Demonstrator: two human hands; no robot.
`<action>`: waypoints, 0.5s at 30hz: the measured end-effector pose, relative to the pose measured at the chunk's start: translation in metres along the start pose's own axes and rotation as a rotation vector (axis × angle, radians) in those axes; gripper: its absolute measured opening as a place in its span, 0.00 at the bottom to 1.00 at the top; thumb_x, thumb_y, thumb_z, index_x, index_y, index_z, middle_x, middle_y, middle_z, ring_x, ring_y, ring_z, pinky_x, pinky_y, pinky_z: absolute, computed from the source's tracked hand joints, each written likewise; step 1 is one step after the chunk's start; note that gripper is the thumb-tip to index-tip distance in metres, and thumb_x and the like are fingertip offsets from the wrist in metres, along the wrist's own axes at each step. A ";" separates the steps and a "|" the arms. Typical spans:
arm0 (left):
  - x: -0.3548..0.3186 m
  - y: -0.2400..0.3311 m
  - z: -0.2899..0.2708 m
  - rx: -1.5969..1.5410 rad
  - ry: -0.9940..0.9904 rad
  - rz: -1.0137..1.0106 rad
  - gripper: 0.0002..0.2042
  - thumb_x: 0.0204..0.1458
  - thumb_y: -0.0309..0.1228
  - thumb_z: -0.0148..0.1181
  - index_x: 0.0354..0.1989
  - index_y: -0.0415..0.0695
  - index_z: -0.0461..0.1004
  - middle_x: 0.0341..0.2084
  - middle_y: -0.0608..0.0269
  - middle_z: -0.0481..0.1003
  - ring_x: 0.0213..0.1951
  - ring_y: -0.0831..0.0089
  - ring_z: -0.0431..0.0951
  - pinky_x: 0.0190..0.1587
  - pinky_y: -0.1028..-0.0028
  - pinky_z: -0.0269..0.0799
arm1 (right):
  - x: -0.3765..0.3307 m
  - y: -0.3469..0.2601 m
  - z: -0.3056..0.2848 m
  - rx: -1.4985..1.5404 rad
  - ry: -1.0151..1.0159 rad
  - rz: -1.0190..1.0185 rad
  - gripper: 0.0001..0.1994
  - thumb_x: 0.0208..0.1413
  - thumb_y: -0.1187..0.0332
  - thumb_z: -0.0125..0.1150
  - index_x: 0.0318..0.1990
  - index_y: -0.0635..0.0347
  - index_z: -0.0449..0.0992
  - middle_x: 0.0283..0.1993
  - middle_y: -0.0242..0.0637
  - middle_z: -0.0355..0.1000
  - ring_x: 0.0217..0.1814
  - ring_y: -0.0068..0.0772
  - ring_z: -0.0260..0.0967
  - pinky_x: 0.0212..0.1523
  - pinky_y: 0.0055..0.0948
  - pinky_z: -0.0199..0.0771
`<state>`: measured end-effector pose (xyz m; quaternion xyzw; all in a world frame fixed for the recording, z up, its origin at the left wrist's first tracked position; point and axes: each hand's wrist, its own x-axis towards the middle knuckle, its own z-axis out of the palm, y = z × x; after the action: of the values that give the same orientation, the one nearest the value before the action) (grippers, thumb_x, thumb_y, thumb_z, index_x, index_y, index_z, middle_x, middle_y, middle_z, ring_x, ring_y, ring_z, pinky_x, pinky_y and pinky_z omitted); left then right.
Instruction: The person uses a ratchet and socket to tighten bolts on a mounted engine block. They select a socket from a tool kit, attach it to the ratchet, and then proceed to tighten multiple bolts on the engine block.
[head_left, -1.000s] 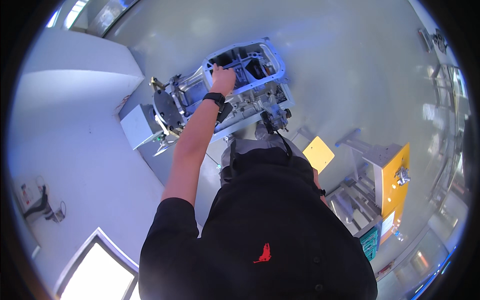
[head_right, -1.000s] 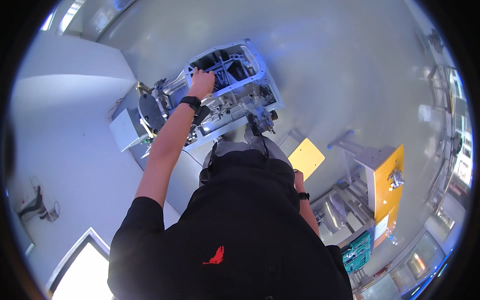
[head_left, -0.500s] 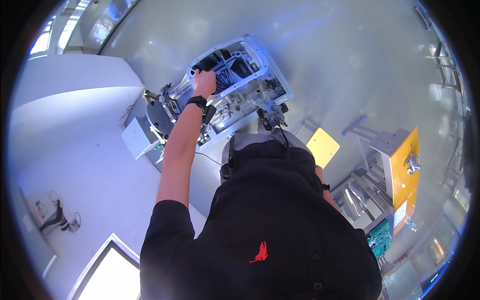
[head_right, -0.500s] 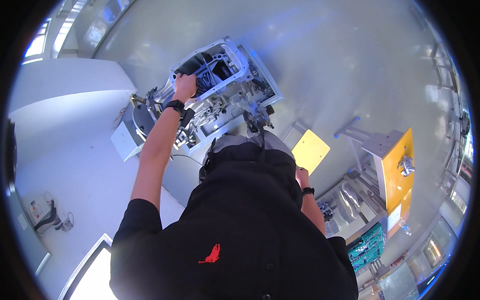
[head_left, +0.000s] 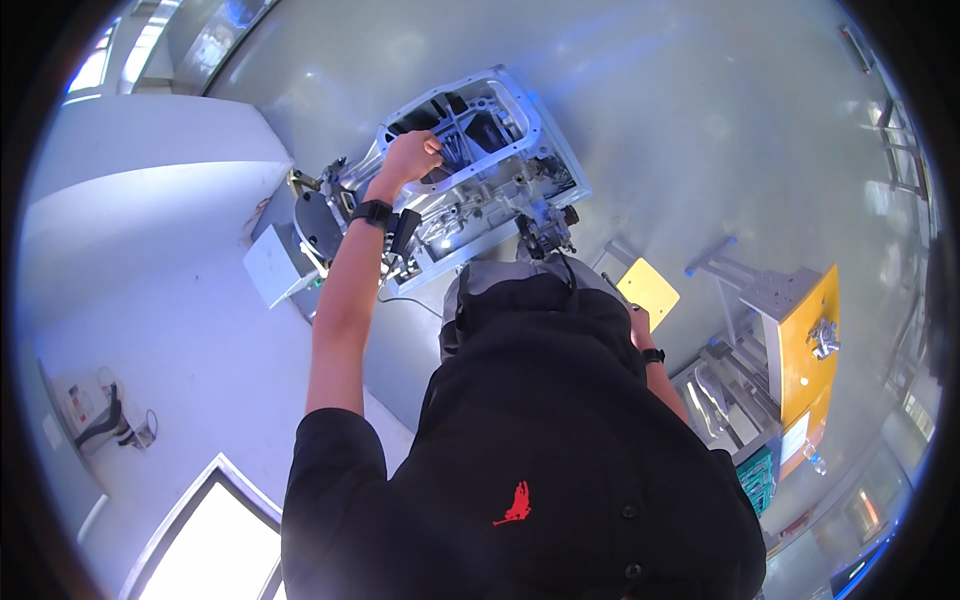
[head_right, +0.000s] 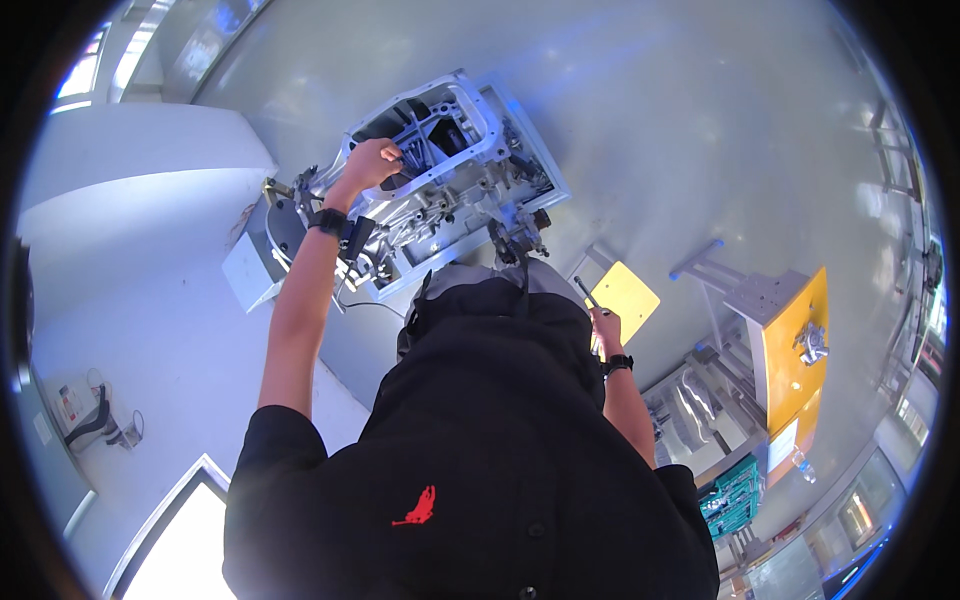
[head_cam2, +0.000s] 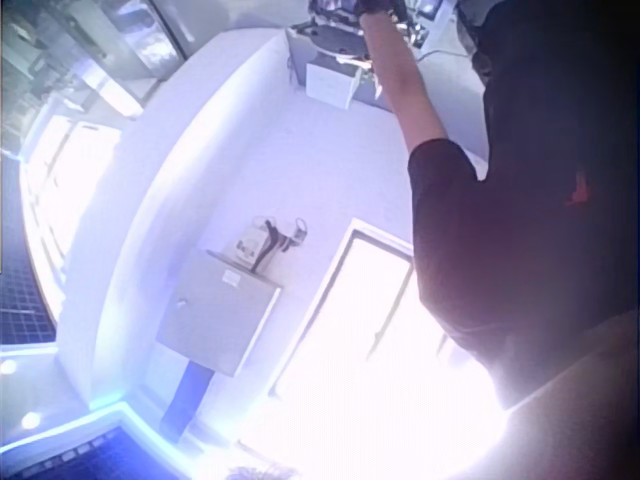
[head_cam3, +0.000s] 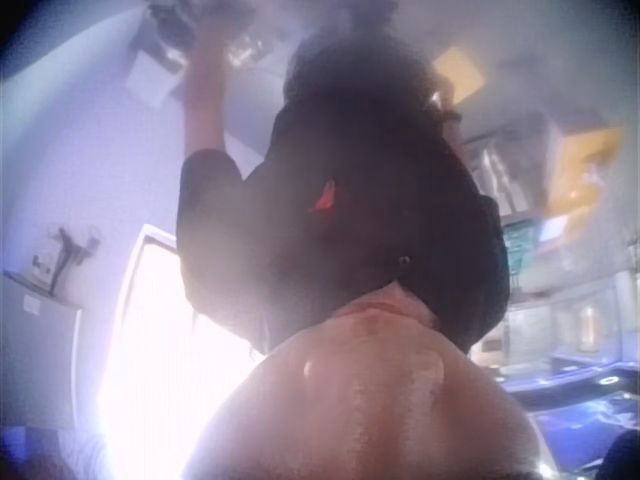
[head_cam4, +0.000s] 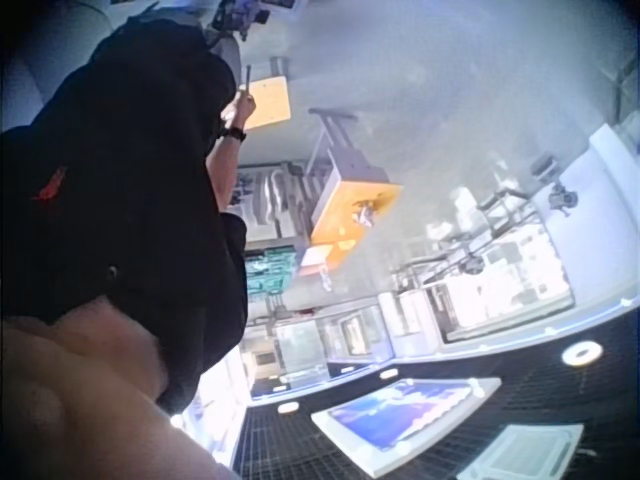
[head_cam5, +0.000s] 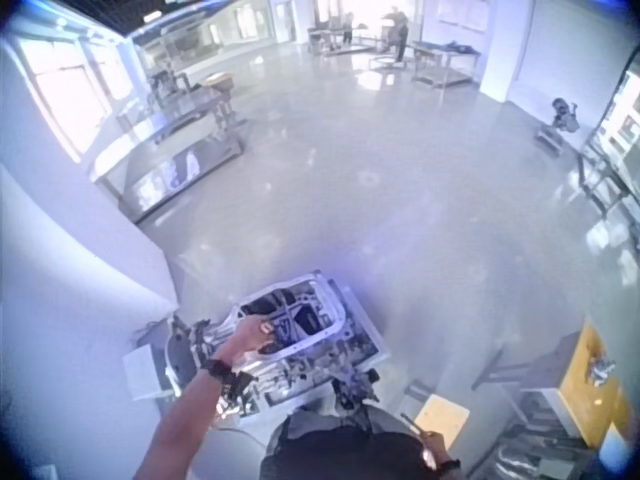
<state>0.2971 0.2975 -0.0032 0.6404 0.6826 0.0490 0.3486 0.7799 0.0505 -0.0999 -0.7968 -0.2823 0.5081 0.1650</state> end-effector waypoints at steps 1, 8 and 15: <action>-0.008 0.003 -0.007 0.000 0.000 -0.008 0.13 0.36 0.30 0.62 0.34 0.45 0.76 0.31 0.58 0.76 0.37 0.61 0.77 0.47 0.67 0.69 | 0.000 -0.001 0.000 -0.004 -0.007 0.002 0.14 0.46 0.62 0.57 0.15 0.58 0.67 0.13 0.28 0.60 0.13 0.21 0.56 0.15 0.25 0.55; -0.115 0.027 -0.031 -0.471 0.401 0.030 0.08 0.43 0.23 0.61 0.34 0.38 0.76 0.32 0.60 0.72 0.35 0.72 0.77 0.40 0.77 0.72 | 0.029 0.056 -0.006 -0.096 -0.083 0.066 0.14 0.50 0.62 0.58 0.21 0.64 0.70 0.17 0.32 0.64 0.18 0.23 0.60 0.20 0.28 0.59; -0.157 0.011 0.066 -0.590 0.471 0.043 0.08 0.42 0.19 0.61 0.33 0.37 0.75 0.32 0.63 0.71 0.33 0.77 0.76 0.38 0.80 0.73 | 0.042 0.085 -0.009 -0.013 -0.149 -0.106 0.14 0.49 0.63 0.59 0.20 0.64 0.69 0.17 0.32 0.63 0.19 0.23 0.57 0.20 0.28 0.57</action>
<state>0.3323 0.1314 0.0179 0.4976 0.6871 0.3968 0.3505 0.8259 0.0101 -0.1728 -0.7418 -0.3389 0.5546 0.1652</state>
